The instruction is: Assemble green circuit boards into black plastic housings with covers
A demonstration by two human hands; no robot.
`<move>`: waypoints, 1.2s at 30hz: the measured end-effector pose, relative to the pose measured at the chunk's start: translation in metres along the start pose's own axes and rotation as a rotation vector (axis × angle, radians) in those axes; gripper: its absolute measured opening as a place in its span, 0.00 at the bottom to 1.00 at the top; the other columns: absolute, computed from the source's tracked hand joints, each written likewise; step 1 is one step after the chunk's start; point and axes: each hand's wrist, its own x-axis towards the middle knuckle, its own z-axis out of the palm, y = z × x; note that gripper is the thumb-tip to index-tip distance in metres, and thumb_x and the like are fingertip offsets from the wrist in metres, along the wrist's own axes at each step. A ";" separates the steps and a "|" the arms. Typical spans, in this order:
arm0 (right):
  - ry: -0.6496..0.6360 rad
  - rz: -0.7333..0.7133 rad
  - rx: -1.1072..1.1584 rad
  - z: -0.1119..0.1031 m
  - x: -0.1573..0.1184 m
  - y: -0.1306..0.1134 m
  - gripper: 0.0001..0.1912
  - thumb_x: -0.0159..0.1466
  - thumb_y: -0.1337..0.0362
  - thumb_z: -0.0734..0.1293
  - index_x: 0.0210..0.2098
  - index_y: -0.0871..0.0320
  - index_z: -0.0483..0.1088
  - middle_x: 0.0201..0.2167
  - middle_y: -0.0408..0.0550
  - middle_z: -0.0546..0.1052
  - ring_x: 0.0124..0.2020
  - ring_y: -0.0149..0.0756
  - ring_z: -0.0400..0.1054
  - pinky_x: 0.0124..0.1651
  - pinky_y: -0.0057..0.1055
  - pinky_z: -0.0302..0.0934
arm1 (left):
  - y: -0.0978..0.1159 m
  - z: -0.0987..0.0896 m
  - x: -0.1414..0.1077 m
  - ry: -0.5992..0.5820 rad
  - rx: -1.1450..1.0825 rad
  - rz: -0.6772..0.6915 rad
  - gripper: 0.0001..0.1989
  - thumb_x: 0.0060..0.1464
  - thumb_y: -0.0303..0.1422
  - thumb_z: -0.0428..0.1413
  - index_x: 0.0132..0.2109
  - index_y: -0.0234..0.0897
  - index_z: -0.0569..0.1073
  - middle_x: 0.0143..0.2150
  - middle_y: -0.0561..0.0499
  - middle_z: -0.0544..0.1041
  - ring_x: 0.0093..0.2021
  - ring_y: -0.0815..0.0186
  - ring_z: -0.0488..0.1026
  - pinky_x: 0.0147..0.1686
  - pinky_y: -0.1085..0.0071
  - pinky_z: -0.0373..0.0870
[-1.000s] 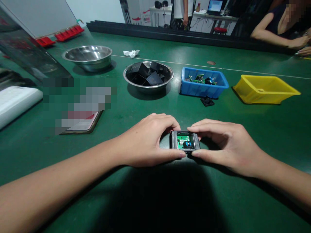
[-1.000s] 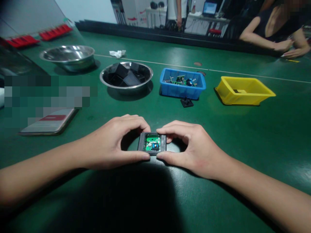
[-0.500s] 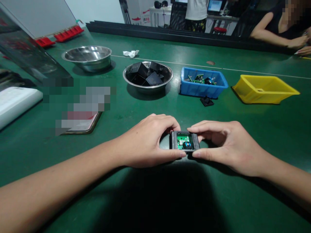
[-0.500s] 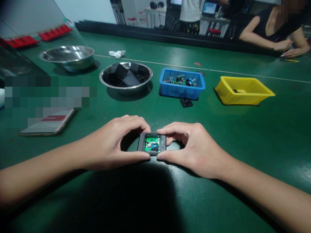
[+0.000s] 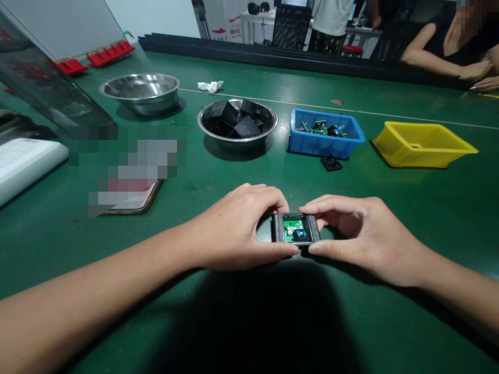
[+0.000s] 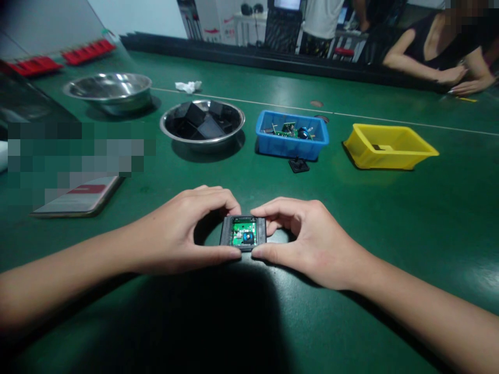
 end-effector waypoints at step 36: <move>0.003 0.079 0.078 0.004 0.000 -0.004 0.20 0.54 0.66 0.78 0.47 0.56 0.78 0.40 0.49 0.82 0.37 0.38 0.77 0.41 0.32 0.74 | -0.003 0.006 0.001 -0.005 0.049 0.057 0.18 0.50 0.45 0.63 0.44 0.39 0.75 0.41 0.50 0.79 0.44 0.59 0.73 0.43 0.66 0.64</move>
